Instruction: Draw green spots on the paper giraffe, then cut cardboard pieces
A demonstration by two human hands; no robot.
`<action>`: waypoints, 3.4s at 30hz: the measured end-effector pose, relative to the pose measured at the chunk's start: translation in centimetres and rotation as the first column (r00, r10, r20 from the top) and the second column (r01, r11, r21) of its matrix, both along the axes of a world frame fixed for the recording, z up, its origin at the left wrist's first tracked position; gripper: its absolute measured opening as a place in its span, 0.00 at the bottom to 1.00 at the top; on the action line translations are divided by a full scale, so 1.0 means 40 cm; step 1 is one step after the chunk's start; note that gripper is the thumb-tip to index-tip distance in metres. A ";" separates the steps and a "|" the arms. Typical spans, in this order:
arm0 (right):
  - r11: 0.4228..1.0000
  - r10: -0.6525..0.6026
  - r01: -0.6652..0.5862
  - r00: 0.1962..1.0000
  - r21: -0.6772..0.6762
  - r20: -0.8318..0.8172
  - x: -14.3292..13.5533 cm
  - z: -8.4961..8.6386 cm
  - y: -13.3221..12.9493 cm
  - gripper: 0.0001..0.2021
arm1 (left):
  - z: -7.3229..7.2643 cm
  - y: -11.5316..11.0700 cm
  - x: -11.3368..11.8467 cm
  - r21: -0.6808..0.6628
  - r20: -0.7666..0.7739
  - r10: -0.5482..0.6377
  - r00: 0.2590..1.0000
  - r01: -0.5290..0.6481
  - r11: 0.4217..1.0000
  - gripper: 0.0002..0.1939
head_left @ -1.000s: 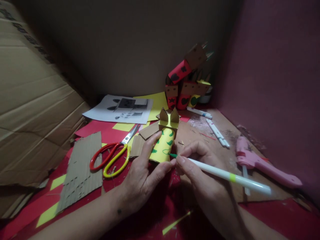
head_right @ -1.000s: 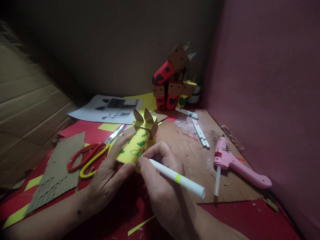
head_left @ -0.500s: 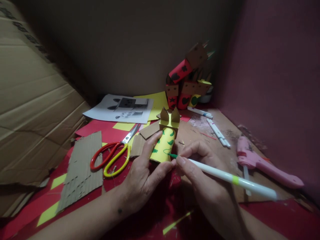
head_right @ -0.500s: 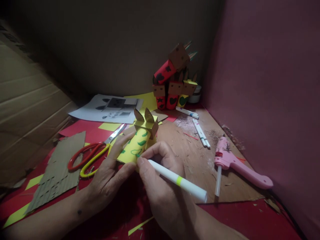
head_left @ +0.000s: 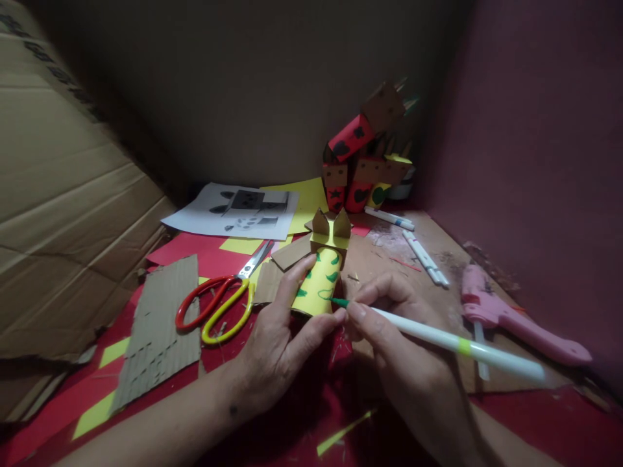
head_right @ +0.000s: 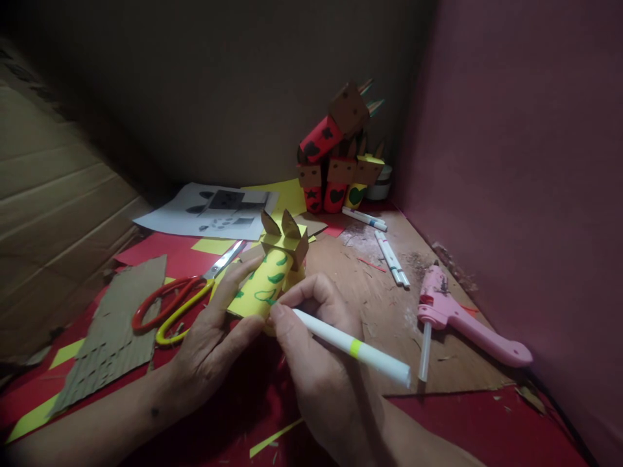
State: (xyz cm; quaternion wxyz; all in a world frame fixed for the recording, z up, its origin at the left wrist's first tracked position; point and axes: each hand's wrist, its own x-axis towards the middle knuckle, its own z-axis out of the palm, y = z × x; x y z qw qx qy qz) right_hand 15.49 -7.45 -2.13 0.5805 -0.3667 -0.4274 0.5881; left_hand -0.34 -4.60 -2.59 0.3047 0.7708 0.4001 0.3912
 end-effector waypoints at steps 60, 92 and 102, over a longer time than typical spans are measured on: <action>0.998 -0.056 0.054 0.997 0.044 0.054 -0.021 0.012 -0.006 0.07 | -0.008 0.000 -0.004 -0.032 -0.008 0.008 1.000 -0.008 0.999 0.30; 0.992 -0.069 0.061 0.995 0.111 0.074 -0.023 0.017 0.002 0.06 | -0.016 0.001 -0.008 -0.007 -0.022 0.014 1.000 -0.014 1.000 0.29; 0.998 -0.036 0.037 0.999 0.055 -0.011 -0.017 0.005 -0.005 0.05 | -0.015 -0.001 -0.008 -0.011 -0.013 0.002 1.000 -0.003 1.000 0.30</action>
